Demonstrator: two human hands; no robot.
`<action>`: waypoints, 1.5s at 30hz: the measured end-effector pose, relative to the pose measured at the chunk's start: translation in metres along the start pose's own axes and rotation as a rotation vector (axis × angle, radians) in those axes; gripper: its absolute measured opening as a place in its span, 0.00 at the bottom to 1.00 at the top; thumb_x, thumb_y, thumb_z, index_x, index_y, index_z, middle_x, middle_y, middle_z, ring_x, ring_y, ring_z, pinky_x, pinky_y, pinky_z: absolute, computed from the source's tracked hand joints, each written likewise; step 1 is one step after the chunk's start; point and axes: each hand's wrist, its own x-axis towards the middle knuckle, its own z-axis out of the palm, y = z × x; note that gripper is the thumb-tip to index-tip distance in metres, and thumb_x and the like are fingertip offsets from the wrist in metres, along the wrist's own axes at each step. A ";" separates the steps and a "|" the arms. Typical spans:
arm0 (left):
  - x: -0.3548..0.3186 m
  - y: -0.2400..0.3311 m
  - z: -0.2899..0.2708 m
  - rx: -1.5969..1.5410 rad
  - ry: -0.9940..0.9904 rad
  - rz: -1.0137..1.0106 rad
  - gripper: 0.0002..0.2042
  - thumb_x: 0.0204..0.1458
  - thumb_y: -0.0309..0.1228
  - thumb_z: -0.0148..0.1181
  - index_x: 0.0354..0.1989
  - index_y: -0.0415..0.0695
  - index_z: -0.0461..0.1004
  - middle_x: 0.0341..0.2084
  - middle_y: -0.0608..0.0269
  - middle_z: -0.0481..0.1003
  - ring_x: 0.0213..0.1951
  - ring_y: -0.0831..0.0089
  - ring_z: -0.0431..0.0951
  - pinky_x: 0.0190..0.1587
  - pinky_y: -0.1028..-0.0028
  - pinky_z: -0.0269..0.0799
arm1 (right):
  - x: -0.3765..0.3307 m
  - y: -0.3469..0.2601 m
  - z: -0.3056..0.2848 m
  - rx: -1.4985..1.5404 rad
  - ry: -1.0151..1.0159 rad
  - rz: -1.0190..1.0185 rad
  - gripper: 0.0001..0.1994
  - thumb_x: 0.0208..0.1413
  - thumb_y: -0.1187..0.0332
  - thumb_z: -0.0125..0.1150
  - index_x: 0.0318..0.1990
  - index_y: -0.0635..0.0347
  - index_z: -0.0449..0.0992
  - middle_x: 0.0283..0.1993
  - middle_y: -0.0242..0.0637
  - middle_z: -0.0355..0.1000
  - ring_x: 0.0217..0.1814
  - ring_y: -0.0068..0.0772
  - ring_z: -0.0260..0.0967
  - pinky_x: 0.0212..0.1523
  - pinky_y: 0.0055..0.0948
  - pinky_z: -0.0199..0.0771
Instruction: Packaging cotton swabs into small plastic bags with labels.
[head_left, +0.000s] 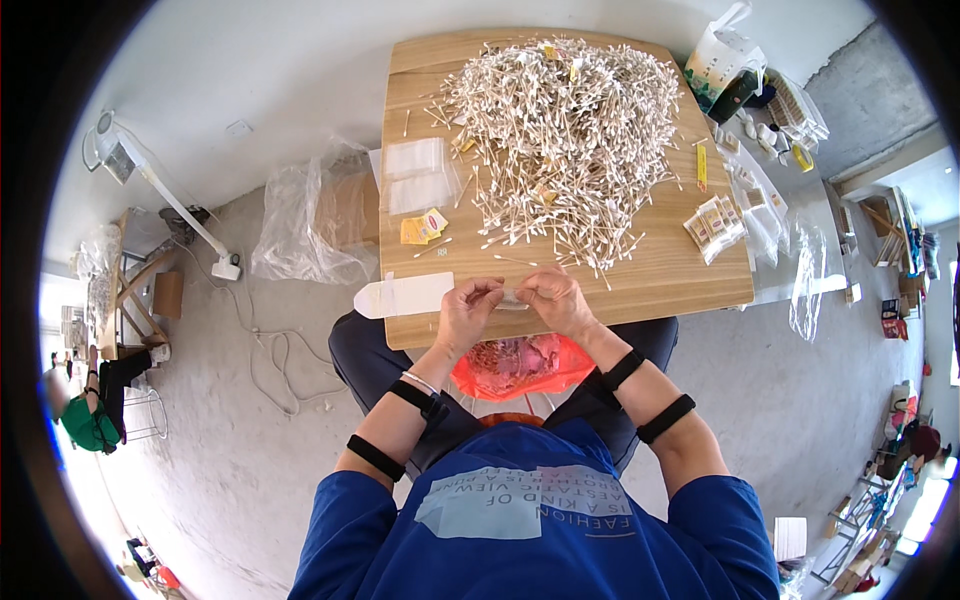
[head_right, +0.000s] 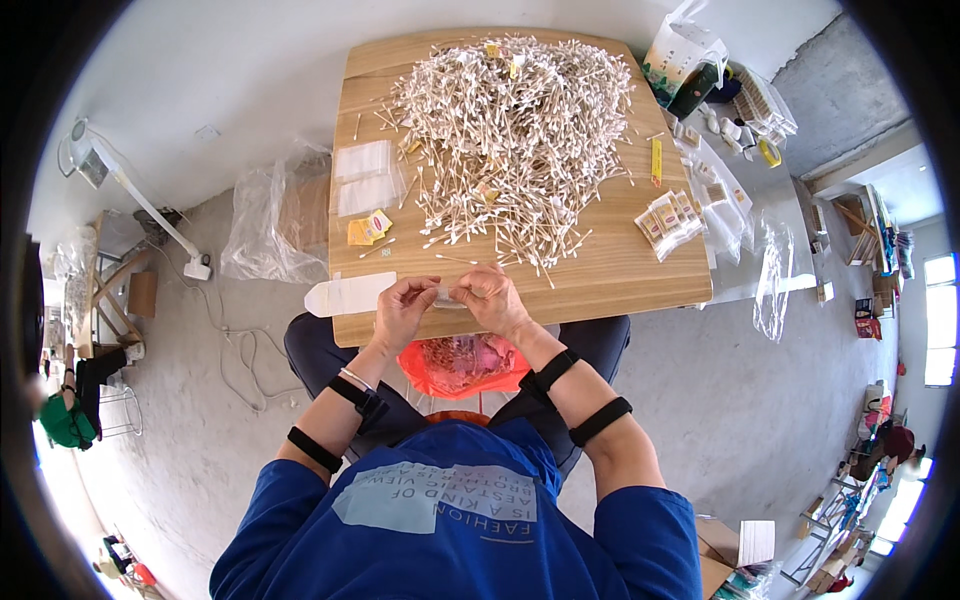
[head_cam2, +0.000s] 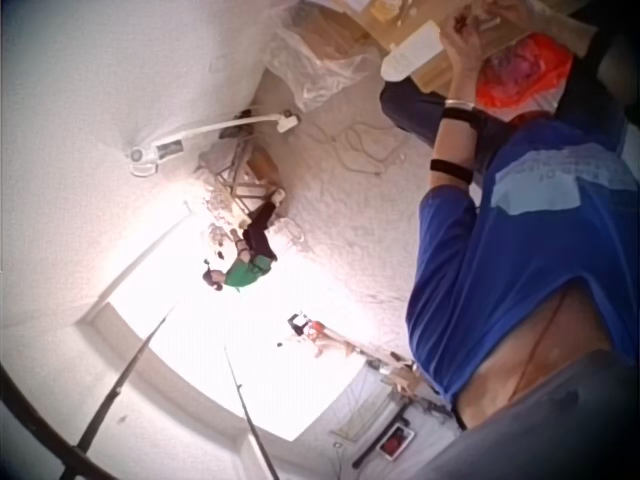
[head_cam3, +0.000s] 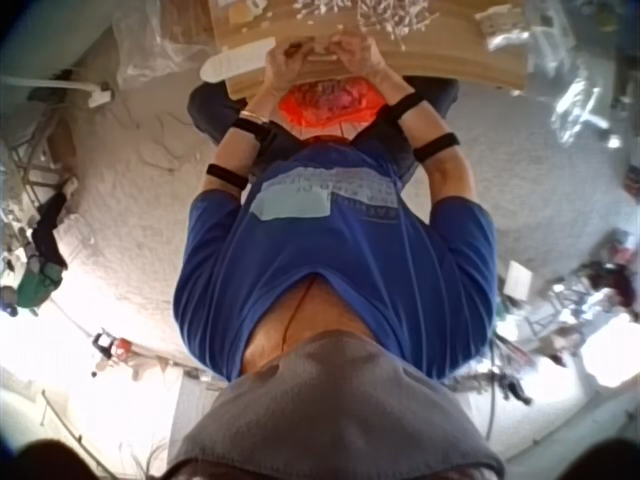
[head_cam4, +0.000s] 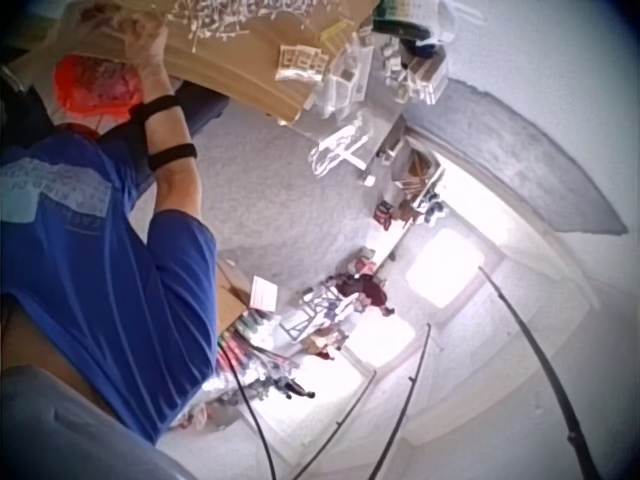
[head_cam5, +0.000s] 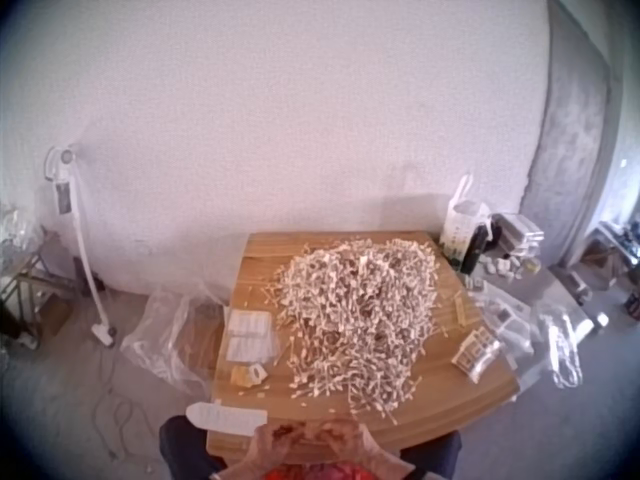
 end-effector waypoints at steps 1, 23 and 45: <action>0.000 0.000 -0.002 0.002 0.004 0.001 0.07 0.56 0.22 0.58 0.42 0.34 0.76 0.44 0.58 0.77 0.43 0.77 0.77 0.50 0.77 0.72 | 0.002 -0.005 0.000 -0.040 0.019 -0.025 0.06 0.48 0.68 0.68 0.32 0.58 0.79 0.34 0.37 0.76 0.40 0.42 0.70 0.48 0.36 0.67; -0.012 0.087 0.001 -0.266 -0.052 -0.193 0.08 0.58 0.32 0.57 0.36 0.39 0.75 0.30 0.64 0.78 0.32 0.80 0.76 0.34 0.78 0.73 | 0.016 -0.072 -0.052 0.204 -0.214 0.267 0.05 0.54 0.71 0.64 0.32 0.65 0.79 0.26 0.26 0.73 0.29 0.15 0.64 0.32 0.21 0.67; -0.052 0.155 0.018 0.548 -0.056 0.768 0.26 0.41 0.28 0.73 0.51 0.48 0.73 0.49 0.61 0.75 0.59 0.63 0.68 0.64 0.59 0.58 | 0.009 -0.107 -0.050 1.133 -0.283 0.578 0.11 0.62 0.66 0.56 0.45 0.65 0.76 0.39 0.35 0.77 0.39 0.27 0.77 0.35 0.26 0.81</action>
